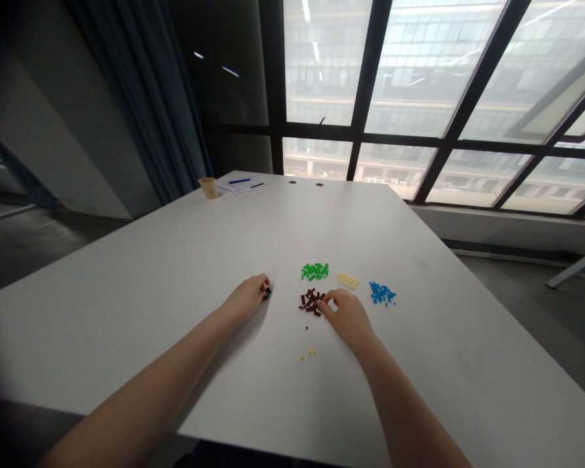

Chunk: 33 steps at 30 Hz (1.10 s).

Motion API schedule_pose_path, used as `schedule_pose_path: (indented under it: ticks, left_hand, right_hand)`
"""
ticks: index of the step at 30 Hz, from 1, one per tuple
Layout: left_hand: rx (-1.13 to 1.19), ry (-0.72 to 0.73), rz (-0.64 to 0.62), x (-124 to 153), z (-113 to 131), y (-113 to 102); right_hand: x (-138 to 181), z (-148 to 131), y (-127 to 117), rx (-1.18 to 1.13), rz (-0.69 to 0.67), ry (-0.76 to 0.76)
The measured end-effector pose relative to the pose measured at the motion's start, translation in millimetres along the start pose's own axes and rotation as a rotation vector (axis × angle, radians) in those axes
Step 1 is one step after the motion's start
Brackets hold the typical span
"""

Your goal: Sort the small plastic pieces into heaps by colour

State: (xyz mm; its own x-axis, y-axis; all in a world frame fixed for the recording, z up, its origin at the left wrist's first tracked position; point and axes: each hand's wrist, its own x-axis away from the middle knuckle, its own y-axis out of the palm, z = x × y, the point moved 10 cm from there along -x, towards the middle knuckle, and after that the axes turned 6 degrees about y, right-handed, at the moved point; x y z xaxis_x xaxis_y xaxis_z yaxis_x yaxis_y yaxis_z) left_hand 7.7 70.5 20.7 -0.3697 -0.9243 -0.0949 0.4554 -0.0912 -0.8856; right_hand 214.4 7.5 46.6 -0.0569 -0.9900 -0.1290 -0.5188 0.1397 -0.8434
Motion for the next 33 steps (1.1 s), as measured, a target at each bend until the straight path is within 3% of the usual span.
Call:
schedule_pose_path:
  ticks: [3, 7, 13, 21, 28, 33]
  left_hand:
    - [0.07, 0.097, 0.059, -1.8, 14.2, -5.9]
    - [0.33, 0.289, 0.143, 4.2, 49.1, -15.8]
    - [0.631, 0.434, 0.019, 19.8, 89.5, -0.7]
    - [0.855, 0.297, -0.032, 16.0, 78.9, 2.6]
    - [0.964, 0.289, -0.091, 17.1, 83.0, 10.0]
    - [0.76, 0.324, -0.024, 16.7, 82.1, 3.8]
  right_hand:
    - [-0.3, -0.5, -0.7, -0.015, 0.006, -0.014]
    - [2.4, -15.2, -4.8, -0.087, 0.053, -0.1]
    - [17.3, -56.6, -2.7, -0.219, 0.086, -0.322]
    - [20.2, -58.5, -4.2, -0.193, 0.127, -0.32]
    - [22.0, -61.0, -6.9, -0.193, 0.152, -0.322]
    - [15.6, -52.4, -2.9, -0.149, 0.09, -0.26]
